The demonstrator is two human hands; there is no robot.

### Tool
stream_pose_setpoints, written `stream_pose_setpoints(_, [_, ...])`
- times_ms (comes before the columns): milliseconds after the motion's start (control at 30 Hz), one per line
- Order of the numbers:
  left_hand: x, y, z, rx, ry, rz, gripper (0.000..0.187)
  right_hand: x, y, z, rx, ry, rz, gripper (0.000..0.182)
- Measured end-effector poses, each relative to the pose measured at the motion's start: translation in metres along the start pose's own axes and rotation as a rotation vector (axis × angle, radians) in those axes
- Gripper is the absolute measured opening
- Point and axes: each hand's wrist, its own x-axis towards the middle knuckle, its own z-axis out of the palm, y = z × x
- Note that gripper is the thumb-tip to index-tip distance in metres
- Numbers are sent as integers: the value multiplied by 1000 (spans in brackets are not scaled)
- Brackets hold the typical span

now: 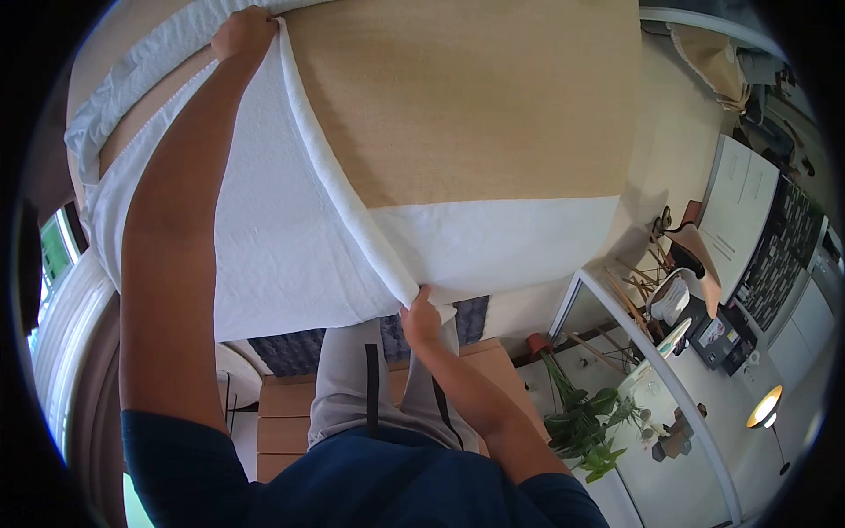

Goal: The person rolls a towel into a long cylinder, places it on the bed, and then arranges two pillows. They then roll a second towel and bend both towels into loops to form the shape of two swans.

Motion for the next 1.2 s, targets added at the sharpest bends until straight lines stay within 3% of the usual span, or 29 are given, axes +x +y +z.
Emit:
stream_pose_setpoints(167, [0,1,-4,-61,-33,-14,18,-26,5,15,513,51,-160,44])
stream_pose_setpoints(300, [-4,4,-8,-32,4,3,17,-8,17,19,569,-59,-133,38])
stream_pose_setpoints(367, [-3,3,-11,-51,-79,-12,26,5,15,18,347,-42,-184,38])
stream_pose_setpoints(567, [2,-4,-6,-151,-124,-56,22,2,11,1,272,-55,-197,38])
stream_pose_setpoints(600, [3,-2,-5,-141,-118,-61,22,2,13,-5,323,-127,-128,39])
stream_pose_setpoints(733, [-2,-2,-9,-216,-76,-22,22,9,9,-59,284,-279,-195,31])
stream_pose_setpoints(800, [-6,-1,-19,-206,-71,0,20,26,-30,-112,-144,-401,-587,22])
stream_pose_setpoints(867, [-6,1,-16,-227,-77,-13,20,55,-115,-155,8,-300,-585,15])
stream_pose_setpoints(933, [1,-4,2,-206,-74,-45,22,89,-193,-163,238,180,-1106,29])
stream_pose_setpoints(967, [2,-6,1,-193,-62,-63,22,105,-231,-161,30,316,-1182,36])
stream_pose_setpoints(1033, [2,-3,-5,-177,-89,-39,22,137,-281,-133,-156,423,-1169,58])
stream_pose_setpoints(1200, [0,-7,-7,-239,-79,41,16,202,-325,-138,-402,644,-1028,72])
